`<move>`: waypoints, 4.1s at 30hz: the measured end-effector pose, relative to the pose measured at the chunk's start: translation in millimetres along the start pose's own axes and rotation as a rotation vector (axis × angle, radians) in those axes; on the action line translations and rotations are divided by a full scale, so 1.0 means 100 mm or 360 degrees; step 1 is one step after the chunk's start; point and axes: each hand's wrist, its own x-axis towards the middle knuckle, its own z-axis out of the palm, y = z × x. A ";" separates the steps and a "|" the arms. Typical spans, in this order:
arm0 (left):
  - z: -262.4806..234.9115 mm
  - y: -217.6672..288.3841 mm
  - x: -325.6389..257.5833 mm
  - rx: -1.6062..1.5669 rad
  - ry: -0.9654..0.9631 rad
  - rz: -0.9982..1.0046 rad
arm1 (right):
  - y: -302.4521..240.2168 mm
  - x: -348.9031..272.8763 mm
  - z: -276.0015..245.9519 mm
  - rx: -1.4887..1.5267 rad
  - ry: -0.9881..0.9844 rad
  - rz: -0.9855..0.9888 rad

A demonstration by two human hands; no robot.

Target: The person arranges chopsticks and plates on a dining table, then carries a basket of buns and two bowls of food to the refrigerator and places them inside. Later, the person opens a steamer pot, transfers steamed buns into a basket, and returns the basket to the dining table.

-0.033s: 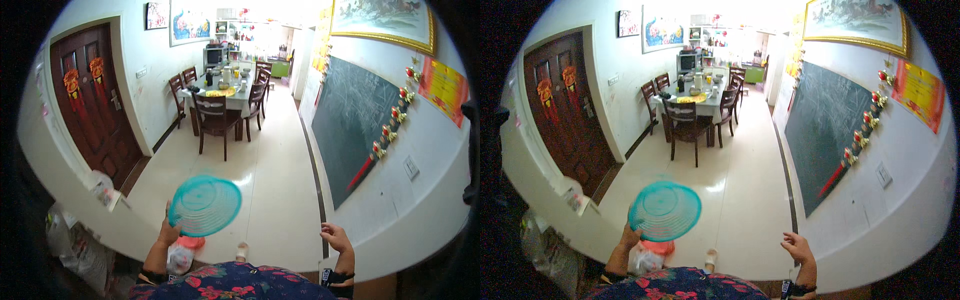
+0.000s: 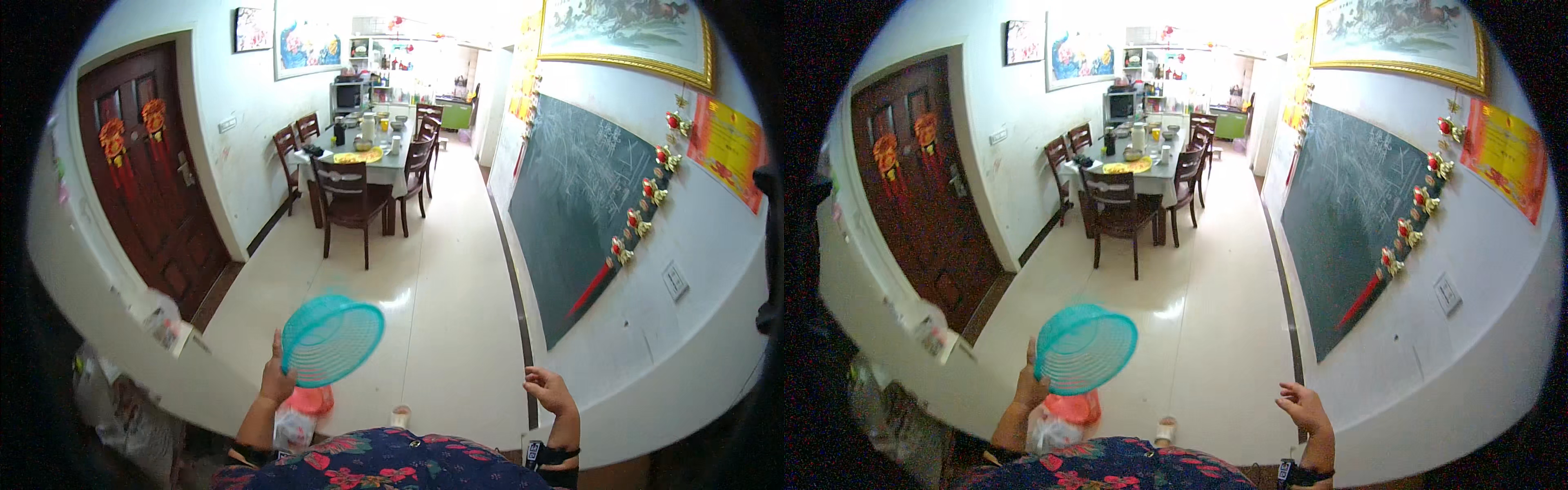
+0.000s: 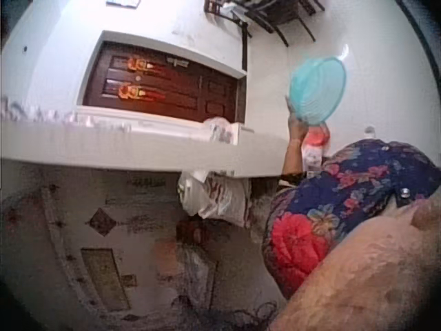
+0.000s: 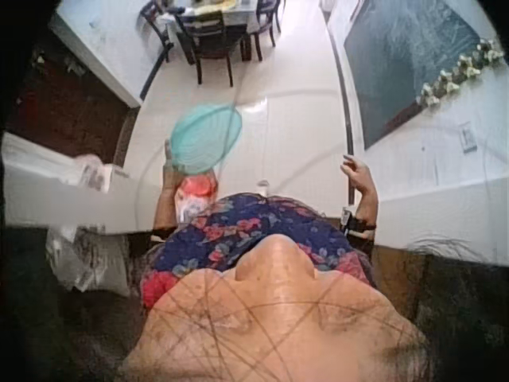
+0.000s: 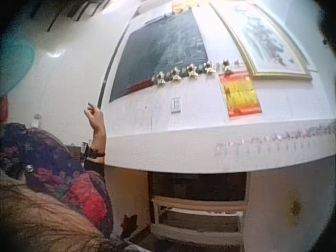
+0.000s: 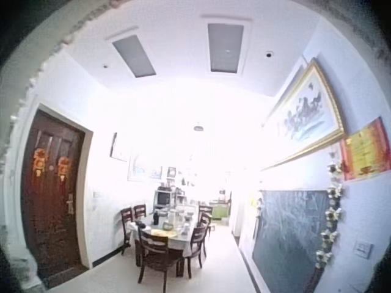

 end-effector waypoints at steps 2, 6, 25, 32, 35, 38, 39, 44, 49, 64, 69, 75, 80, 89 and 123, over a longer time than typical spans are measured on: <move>0.32 -0.09 0.70 0.0277 0.0108 0.0106 | 0.03 0.46 -0.13 -0.0004 0.0060 0.0177; 1.02 -0.02 2.06 -0.0624 -0.0417 -0.0456 | 0.11 1.14 -0.61 0.0299 0.0346 0.0598; 4.14 0.28 7.06 -0.0670 -0.0875 -0.0631 | 0.10 7.18 -2.30 0.0332 0.0543 0.0426; 5.05 -0.05 8.80 -0.0768 -0.0729 -0.0687 | -0.19 9.81 -2.39 0.0337 -0.0039 -0.0065; 5.54 -0.07 9.83 -0.0804 -0.0680 -0.0613 | -0.18 10.62 -2.60 0.0228 -0.0078 0.0212; 6.06 0.03 10.92 -0.0757 -0.0780 -0.0443 | -0.26 11.32 -3.00 0.0316 0.0111 0.0403; 6.21 0.09 11.25 -0.0770 -0.0815 -0.0453 | -0.30 11.53 -3.12 0.0303 0.0222 0.0421; 7.22 0.29 12.78 -0.0831 -0.1024 -0.0343 | -0.23 12.71 -3.63 0.0475 0.0453 0.0323; 8.28 0.38 13.99 -0.0834 -0.1052 -0.0208 | 0.10 14.43 -4.16 0.0459 0.0270 0.0315; 10.11 -0.01 17.50 -0.0895 -0.0609 -0.0692 | -0.56 20.06 -4.91 0.0248 -0.0565 -0.0202; 10.77 -0.26 19.22 -0.1025 -0.0559 -0.0757 | -0.76 21.41 -5.26 0.0217 -0.0347 -0.0033; 11.55 -0.20 20.92 -0.1184 -0.0614 -0.0700 | -0.82 22.72 -5.82 0.0310 -0.0201 0.0076; 12.04 -0.33 22.12 -0.1044 -0.0696 -0.0702 | -0.51 24.12 -6.13 0.0299 -0.0194 0.0170; 12.89 -0.45 24.19 -0.0941 -0.0264 -0.1040 | -0.59 27.12 -6.39 0.0417 -0.0381 -0.0221; 15.97 -1.45 31.16 -0.0773 -0.0172 -0.1097 | -0.89 34.99 -7.46 0.0505 -0.0396 -0.0220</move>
